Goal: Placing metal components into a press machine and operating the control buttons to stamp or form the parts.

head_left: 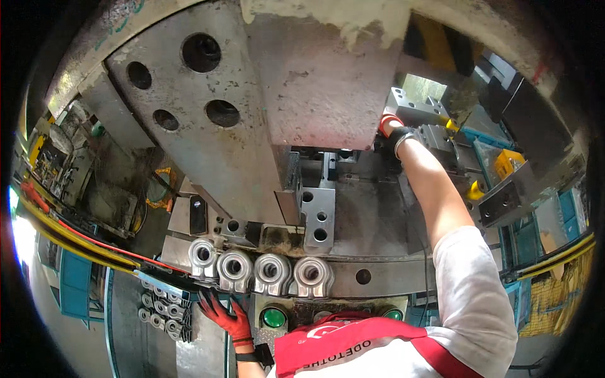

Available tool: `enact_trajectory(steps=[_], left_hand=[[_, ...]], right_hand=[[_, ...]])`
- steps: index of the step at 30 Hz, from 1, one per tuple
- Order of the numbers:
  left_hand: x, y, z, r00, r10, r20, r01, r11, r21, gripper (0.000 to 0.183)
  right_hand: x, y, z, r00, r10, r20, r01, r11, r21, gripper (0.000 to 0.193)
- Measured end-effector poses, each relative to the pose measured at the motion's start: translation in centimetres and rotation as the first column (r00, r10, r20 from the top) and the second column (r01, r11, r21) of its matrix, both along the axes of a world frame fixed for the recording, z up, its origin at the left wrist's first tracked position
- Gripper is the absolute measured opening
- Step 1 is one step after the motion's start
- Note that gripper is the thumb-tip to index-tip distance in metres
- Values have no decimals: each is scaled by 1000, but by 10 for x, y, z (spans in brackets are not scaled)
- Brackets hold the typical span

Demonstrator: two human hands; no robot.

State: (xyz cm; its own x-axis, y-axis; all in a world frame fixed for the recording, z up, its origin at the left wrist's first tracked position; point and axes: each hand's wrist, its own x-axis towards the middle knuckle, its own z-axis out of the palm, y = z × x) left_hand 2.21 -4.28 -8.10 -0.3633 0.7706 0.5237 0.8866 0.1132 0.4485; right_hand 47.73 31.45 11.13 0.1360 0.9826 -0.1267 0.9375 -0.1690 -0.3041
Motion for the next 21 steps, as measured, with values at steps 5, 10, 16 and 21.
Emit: enact_trajectory(steps=[5,10,16,21], left_hand=[[-2,-3,-4,979,70,189,-84,994,64,52],[-2,-23,-12,906,39,422,-65,997,48,55],[-1,-61,-66,623,99,776,229,925,-302,60],[18,-67,-99,694,173,699,329,787,-522,86]], right_hand=[[9,-7,7,976,160,-148,-174,980,-92,48],[-32,-111,8,983,152,-106,-116,950,289,55],[-29,-376,-83,822,220,-525,-11,929,371,38],[7,-505,-247,612,-453,-648,516,850,-107,61]])
